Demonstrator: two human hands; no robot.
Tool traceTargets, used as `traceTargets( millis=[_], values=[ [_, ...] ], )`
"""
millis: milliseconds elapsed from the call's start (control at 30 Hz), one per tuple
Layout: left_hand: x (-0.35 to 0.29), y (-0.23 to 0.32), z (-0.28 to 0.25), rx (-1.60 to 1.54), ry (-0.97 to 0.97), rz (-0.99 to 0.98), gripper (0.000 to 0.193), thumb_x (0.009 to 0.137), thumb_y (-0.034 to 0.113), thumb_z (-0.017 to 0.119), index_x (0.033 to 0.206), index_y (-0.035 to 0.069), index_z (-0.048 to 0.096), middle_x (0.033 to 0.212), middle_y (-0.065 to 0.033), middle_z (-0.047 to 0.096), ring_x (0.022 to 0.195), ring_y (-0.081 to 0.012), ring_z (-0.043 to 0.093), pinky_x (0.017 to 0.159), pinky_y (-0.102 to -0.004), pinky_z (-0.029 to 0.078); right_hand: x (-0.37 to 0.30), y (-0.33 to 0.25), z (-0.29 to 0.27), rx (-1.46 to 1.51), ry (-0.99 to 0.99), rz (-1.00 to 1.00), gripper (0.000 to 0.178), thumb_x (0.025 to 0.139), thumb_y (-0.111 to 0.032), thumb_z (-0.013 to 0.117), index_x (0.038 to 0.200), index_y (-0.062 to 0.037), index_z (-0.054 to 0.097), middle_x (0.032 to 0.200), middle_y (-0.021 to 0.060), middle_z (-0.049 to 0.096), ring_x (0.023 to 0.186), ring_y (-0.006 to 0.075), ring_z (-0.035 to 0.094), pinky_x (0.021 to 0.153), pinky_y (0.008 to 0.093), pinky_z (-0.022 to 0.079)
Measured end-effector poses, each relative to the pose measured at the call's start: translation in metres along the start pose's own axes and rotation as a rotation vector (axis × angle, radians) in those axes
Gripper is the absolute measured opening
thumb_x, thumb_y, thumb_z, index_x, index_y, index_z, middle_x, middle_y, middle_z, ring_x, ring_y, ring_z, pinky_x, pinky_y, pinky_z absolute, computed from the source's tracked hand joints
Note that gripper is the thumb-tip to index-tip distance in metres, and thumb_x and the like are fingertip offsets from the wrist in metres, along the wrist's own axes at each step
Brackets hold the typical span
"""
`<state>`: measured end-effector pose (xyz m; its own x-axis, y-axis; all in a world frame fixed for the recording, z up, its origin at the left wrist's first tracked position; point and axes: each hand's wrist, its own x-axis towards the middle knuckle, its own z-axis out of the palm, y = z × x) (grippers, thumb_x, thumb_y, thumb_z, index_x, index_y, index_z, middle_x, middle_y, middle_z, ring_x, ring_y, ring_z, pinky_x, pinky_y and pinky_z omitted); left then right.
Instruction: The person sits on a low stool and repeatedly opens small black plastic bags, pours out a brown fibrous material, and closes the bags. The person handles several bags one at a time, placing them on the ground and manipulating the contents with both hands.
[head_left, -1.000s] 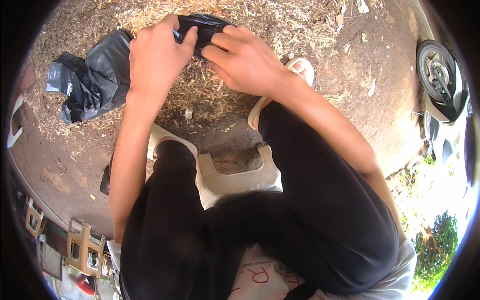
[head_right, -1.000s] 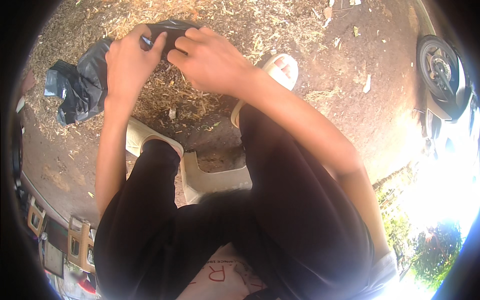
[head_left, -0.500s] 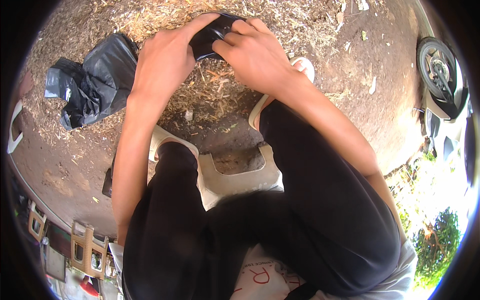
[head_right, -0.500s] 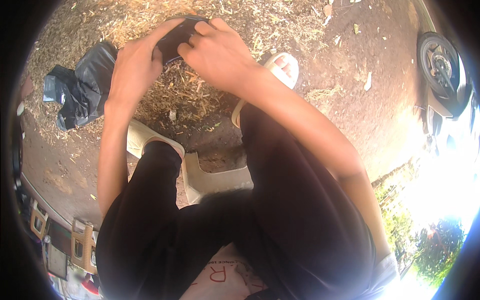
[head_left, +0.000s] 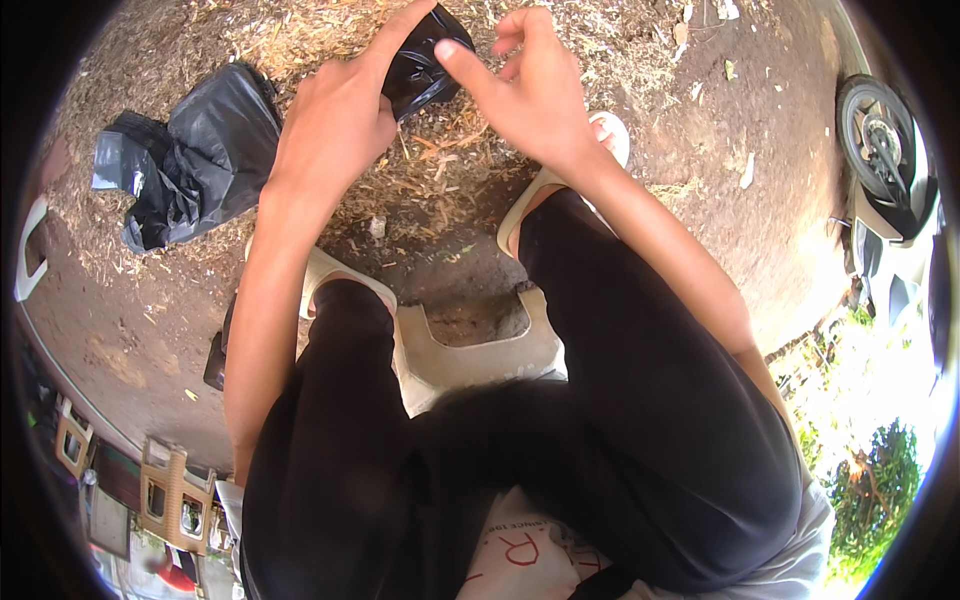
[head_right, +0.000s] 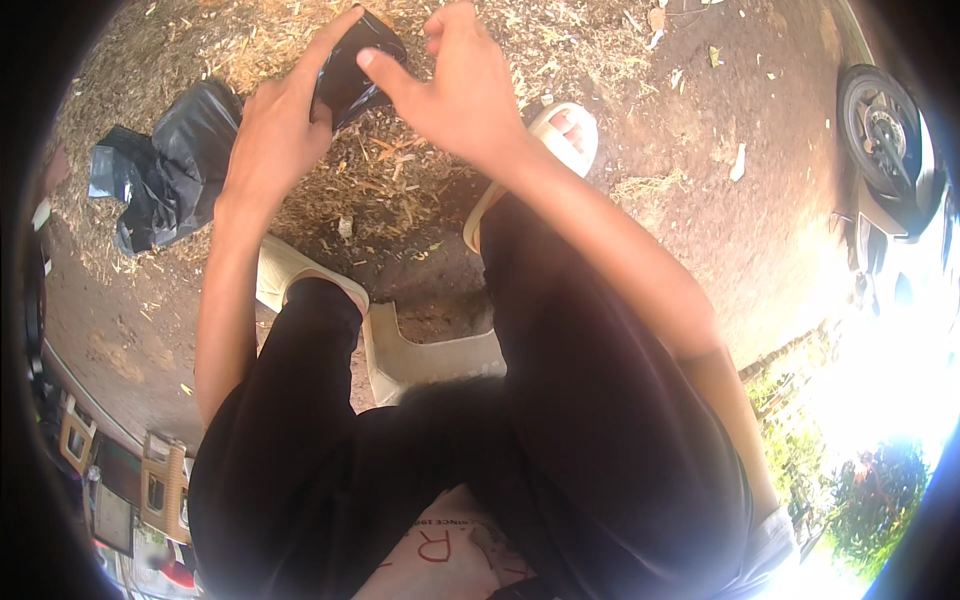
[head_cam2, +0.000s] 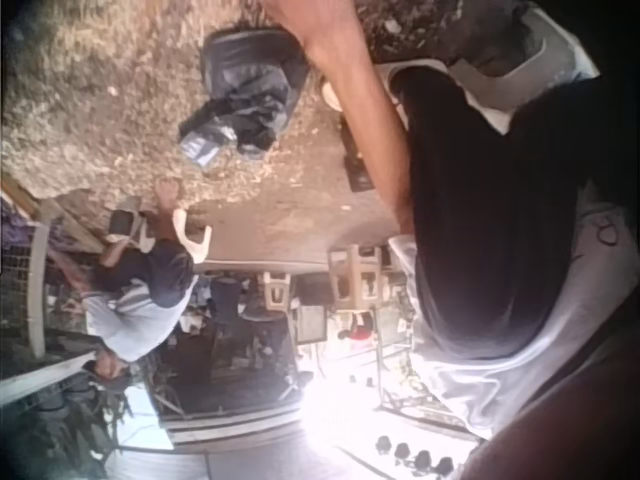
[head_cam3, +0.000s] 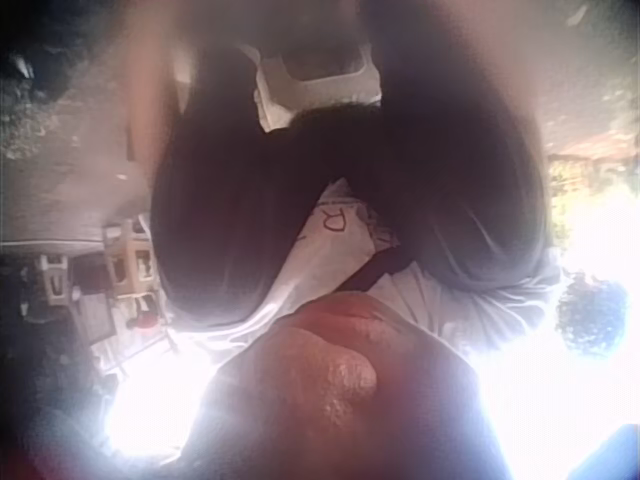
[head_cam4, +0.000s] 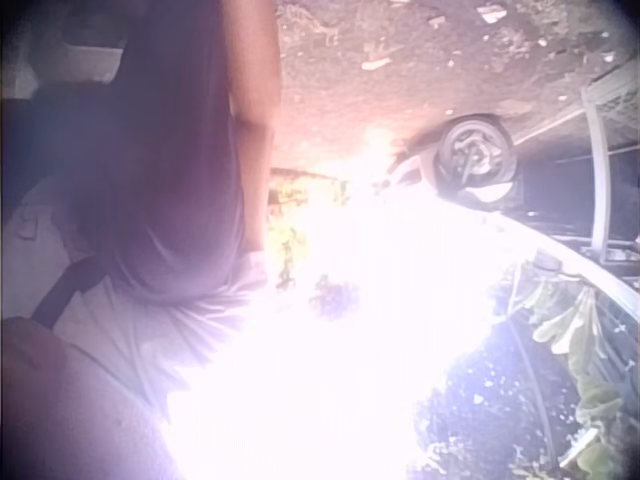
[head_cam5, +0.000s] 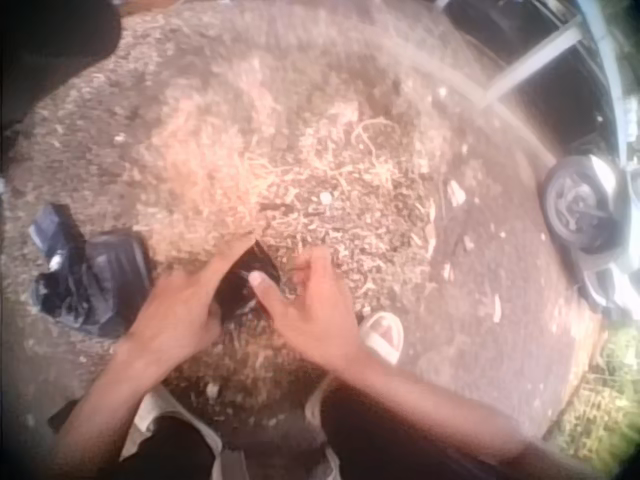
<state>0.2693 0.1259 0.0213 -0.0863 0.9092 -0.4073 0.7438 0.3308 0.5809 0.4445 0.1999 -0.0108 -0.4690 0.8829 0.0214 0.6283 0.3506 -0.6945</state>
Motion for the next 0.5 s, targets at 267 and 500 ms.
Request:
traceTargets(
  millis=[267, 500],
  values=[
    [0.001, -0.023, 0.032, 0.054, 0.233, 0.112, 0.085, 0.077, -0.011, 0.054, 0.15, 0.034, 0.047, 0.088, -0.0218, 0.072, 0.079, -0.0427, 0.069, 0.079, -0.0518, 0.056, 0.013, 0.007, 0.003, 0.16, -0.343, 0.288, 0.02, 0.086, -0.016, 0.069, 0.074, -0.0014, 0.061, 0.067, 0.017, 0.069, 0.065, 0.028, 0.071, 0.065, 0.0398, 0.056],
    [0.001, -0.015, 0.035, 0.137, 0.199, 0.063, 0.084, 0.078, -0.007, 0.056, 0.15, 0.035, 0.048, 0.085, -0.0219, 0.071, 0.076, -0.0421, 0.069, 0.075, -0.0517, 0.057, 0.001, 0.024, 0.017, 0.181, -0.266, 0.253, 0.015, 0.077, -0.01, 0.073, 0.076, 0.0001, 0.061, 0.066, 0.0179, 0.066, 0.067, 0.0288, 0.072, 0.067, 0.04, 0.056]
  ],
)
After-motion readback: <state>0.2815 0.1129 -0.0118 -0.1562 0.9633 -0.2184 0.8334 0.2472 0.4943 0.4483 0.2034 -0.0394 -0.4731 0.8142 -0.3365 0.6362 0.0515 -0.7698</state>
